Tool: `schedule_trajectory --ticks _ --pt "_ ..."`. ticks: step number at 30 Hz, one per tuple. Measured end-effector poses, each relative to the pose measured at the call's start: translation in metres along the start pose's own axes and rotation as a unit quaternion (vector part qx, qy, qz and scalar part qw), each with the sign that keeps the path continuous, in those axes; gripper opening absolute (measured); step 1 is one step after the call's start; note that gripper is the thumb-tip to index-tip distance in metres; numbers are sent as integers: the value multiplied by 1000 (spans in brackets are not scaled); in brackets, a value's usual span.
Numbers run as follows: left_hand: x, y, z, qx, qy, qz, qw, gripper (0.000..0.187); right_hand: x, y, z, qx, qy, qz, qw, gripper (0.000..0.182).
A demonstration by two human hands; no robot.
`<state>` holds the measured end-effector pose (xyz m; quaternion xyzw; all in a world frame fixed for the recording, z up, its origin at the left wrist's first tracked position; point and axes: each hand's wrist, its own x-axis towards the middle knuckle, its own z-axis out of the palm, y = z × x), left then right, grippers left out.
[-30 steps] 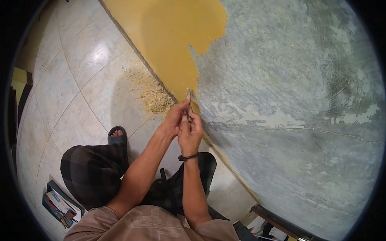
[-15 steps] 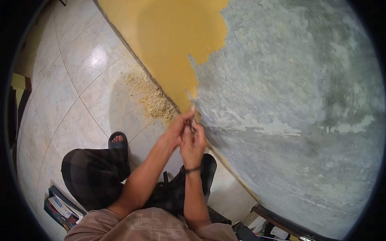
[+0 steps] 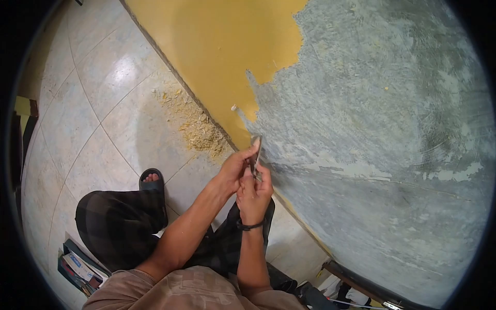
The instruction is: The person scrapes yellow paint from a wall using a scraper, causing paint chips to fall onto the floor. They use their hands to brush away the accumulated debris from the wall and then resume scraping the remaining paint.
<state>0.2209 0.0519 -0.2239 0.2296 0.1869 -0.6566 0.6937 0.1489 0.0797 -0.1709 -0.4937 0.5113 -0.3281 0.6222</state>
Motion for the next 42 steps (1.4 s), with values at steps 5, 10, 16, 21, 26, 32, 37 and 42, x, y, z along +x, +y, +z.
schedule_trajectory --ticks 5,10,16,21,26,32,37,42 --pt "19 72 -20 -40 -81 11 996 31 42 -2 56 6 -81 12 997 22" --pt "3 29 5 -14 -28 35 999 31 10 -17 27 7 -53 -6 999 16" --pt "10 45 7 -30 -17 49 998 33 22 -29 42 -8 -30 6 1000 17" --pt "6 70 5 -26 -24 42 998 32 29 -30 61 5 -90 -7 996 17" --pt "-15 19 22 44 -12 44 998 37 -5 -30 16 9 -16 -4 1000 23" --pt "5 70 7 -50 -64 10 997 30 22 -30 56 1 -76 -10 997 20" --pt "-7 24 25 -15 -1 86 996 29 -2 -35 30 12 -5 -15 1000 18" --pt "31 73 -22 -85 -172 -60 980 31 30 -38 76 -1 -60 7 998 21"
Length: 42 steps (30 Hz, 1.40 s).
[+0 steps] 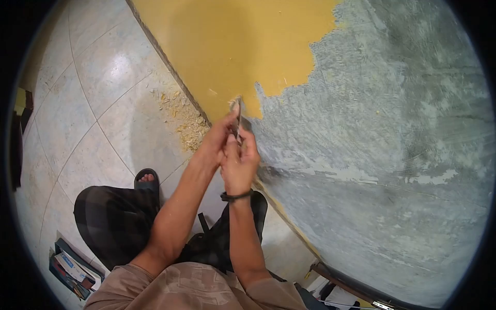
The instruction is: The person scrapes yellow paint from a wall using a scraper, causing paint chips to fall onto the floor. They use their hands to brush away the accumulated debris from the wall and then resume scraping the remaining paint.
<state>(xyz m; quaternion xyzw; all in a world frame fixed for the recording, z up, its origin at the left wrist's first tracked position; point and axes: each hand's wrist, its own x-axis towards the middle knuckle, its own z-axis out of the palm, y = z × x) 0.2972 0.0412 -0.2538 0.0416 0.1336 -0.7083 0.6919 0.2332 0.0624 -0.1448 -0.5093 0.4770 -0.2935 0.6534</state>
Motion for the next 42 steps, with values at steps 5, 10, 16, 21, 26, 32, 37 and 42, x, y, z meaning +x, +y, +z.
schedule_trajectory --ticks 5,10,16,21,26,32,37,42 --pt "-20 -34 59 59 176 145 972 31 -28 6 -25 -40 48 -18 998 24" --pt "-15 -20 25 32 75 6 997 30 -19 0 -20 -12 37 7 999 23" --pt "-17 -23 59 55 123 129 983 32 -16 5 -21 -19 29 -22 999 24" --pt "-10 -29 43 89 109 156 978 31 -19 3 -20 5 -5 -26 1000 24" --pt "-12 16 33 36 44 33 998 32 6 2 3 -30 -5 -15 999 23" --pt "-19 -44 76 39 148 121 981 35 -31 -2 -34 -36 11 -24 999 25" --pt "-21 -56 51 83 128 49 987 38 -42 -16 -38 -30 53 -7 998 25" --pt "-10 -46 82 68 171 148 972 38 -30 -15 -32 7 16 -33 999 26"
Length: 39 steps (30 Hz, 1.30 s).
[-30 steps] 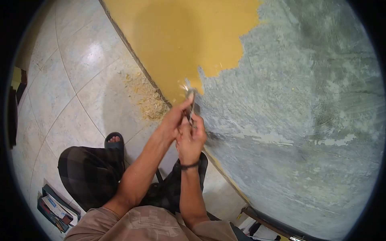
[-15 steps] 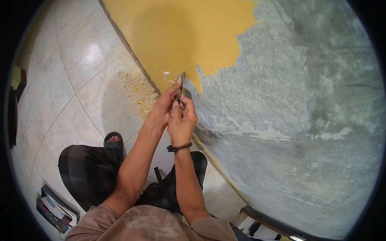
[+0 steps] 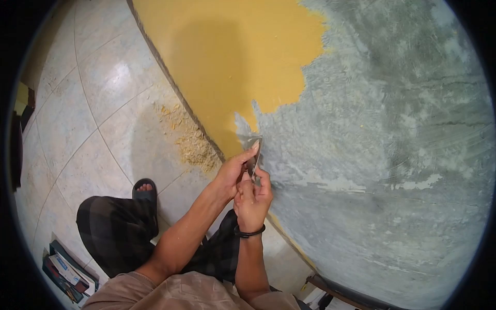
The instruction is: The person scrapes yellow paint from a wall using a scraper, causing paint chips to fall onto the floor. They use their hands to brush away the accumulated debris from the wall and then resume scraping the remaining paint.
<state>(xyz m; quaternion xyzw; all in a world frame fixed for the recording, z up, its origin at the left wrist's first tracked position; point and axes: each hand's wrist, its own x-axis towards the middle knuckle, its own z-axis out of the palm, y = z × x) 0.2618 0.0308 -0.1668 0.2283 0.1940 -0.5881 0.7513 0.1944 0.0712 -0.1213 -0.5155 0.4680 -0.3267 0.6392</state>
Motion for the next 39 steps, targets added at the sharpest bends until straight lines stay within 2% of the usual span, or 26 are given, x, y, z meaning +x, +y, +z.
schedule_trajectory --ticks 1,2,3,5,6,9,10,11,13,14,15,17,19,21,22,25,27,28,29,31,33,34,37,38,39 --pt "-5 -3 9 -26 63 65 996 38 -2 0 -3 -23 11 3 1000 26" --pt "-5 13 0 -32 11 -24 999 38 3 -4 5 -35 1 19 999 26" --pt "-5 9 -10 -34 17 -29 999 38 1 -4 4 -37 6 26 999 26" --pt "2 10 -20 6 -39 -63 997 40 4 -7 7 6 9 30 999 26" --pt "-2 5 -18 36 -57 -52 996 41 -3 -12 6 -24 8 16 1000 25" --pt "6 12 -17 36 -48 -51 997 42 8 -10 10 -11 6 17 1000 23" --pt "5 34 -28 -23 -177 -107 978 25 18 -10 16 1 -43 19 999 23" --pt "-3 29 -24 -28 -176 -112 978 25 19 -19 31 -18 -39 30 999 23" --pt "-7 36 -6 -43 -99 -58 992 25 9 -9 20 1 -26 2 1000 23" --pt "3 9 -12 21 -67 43 997 46 7 -10 20 7 -39 -3 999 23" --pt "2 22 -6 23 -68 50 996 46 6 -11 16 -8 -32 -13 999 23" --pt "-6 28 -2 -1 -82 18 996 44 6 -13 14 -31 -1 -14 999 22" --pt "6 48 -16 -14 -62 -26 998 43 27 -23 43 -22 -55 28 998 17" --pt "11 68 -20 -38 -153 -66 985 44 28 -24 48 -35 -53 37 997 16" --pt "8 59 -15 -26 -90 -54 994 21 23 -18 41 -14 -46 22 999 16" --pt "-4 18 -8 40 -60 -27 997 21 -1 -24 23 -26 4 17 1000 19" --pt "-5 19 -7 -11 -73 -30 997 20 -6 -27 15 -26 34 37 998 21" --pt "2 26 -15 6 -72 -72 995 30 4 -10 16 23 14 -7 1000 26" --pt "5 26 -21 19 -69 -116 991 39 1 -11 13 15 19 -1 1000 26" --pt "3 15 -15 17 -67 -81 994 40 0 -19 17 0 23 27 999 28" --pt "-8 10 7 9 -5 35 999 41 4 -25 24 -18 17 15 1000 28" --pt "0 16 -10 49 -41 -19 998 36 7 -23 26 -17 9 11 1000 28" --pt "-9 29 -5 -1 -47 -48 998 35 -3 -22 24 -21 18 41 999 29" --pt "-9 25 -10 18 -44 -85 995 33 -9 -25 20 -26 27 36 999 24" --pt "-14 31 2 21 -51 -78 995 33 -8 -30 19 -29 31 22 999 19"
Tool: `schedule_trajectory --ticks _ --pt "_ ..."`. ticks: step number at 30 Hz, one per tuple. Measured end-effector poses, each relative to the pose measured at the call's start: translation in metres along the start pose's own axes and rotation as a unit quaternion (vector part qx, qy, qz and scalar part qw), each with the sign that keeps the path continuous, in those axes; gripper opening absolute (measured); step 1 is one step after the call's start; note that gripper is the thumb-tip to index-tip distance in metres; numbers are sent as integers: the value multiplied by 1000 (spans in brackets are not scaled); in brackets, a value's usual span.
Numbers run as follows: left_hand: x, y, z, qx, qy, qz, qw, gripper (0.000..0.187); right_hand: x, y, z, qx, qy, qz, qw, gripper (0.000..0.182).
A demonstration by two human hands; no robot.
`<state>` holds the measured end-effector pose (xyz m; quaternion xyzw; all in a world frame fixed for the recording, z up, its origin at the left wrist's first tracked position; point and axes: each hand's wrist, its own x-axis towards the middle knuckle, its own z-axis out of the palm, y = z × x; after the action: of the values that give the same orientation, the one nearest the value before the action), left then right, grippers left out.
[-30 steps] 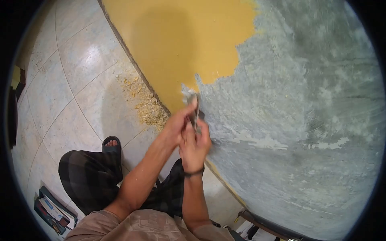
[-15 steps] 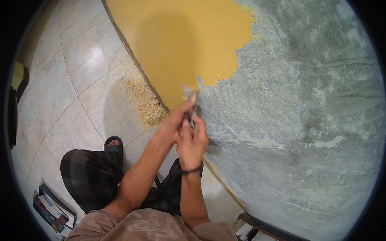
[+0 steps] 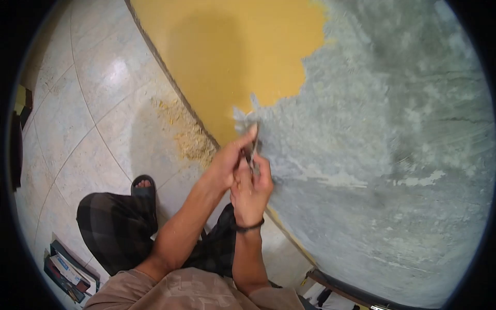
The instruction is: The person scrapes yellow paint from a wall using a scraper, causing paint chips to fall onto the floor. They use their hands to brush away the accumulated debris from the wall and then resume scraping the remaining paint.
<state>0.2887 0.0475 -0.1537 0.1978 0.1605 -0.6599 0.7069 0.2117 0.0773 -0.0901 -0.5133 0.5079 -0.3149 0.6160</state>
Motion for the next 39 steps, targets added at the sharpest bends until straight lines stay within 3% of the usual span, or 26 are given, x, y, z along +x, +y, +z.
schedule_trajectory --ticks 2,3,4,5,6,7,8,9,10,12,16,17,20,22,24,28,30,32,33,34,36,37,39 --pt "-11 0 22 -48 24 80 995 32 10 4 -4 21 -27 -8 999 19" --pt "9 -2 -7 -50 28 70 996 32 18 0 11 22 -47 -3 999 19" --pt "50 3 -58 -95 -169 -38 980 34 23 -2 20 26 -65 -3 998 19" --pt "72 12 -83 -137 -360 -134 913 39 25 -4 25 34 -81 9 996 19" --pt "56 9 -66 -132 -362 -119 915 39 20 -1 22 36 -96 6 995 19" --pt "28 -5 -30 -64 -186 10 980 40 10 7 10 23 -59 -17 998 19" --pt "10 -15 -2 -1 2 134 991 41 5 13 -1 9 -16 -39 999 19" --pt "6 -16 11 3 74 172 982 34 6 10 -5 14 -18 -25 999 21" --pt "8 -13 5 5 76 160 984 34 6 13 -5 13 -8 -20 1000 21" --pt "12 1 -13 -12 -5 -10 1000 36 8 7 10 31 -4 5 1000 22" --pt "14 -2 -8 29 11 54 998 40 15 11 7 24 -16 -18 999 25" --pt "10 4 1 -18 12 64 998 41 14 9 11 6 -33 -35 999 24" --pt "3 10 -2 -24 4 11 1000 42 12 -5 13 -15 -35 7 999 23" --pt "17 3 -9 -22 -46 34 998 43 15 1 11 23 -48 -13 998 21" --pt "16 4 -10 2 -9 37 999 22 14 0 14 12 -18 3 1000 19" --pt "1 23 -1 -60 -40 20 997 23 19 5 22 70 -58 -16 996 19" --pt "9 15 0 -5 -18 81 997 25 12 3 16 51 -48 -24 997 19" --pt "17 7 -17 -24 -60 -10 998 33 9 -3 16 24 -8 -24 999 19" --pt "26 17 -39 -12 -170 -45 984 35 16 -13 32 9 -20 -2 1000 19" --pt "13 11 -31 -22 -165 -49 985 35 16 -18 38 -6 -34 22 999 19" --pt "-13 22 11 -18 -19 24 999 32 13 -6 28 14 -65 -16 998 19" --pt "4 0 14 0 63 178 982 28 12 -3 23 2 -50 -32 998 20" --pt "7 14 8 -14 16 135 991 34 16 5 20 8 -27 -50 998 20"
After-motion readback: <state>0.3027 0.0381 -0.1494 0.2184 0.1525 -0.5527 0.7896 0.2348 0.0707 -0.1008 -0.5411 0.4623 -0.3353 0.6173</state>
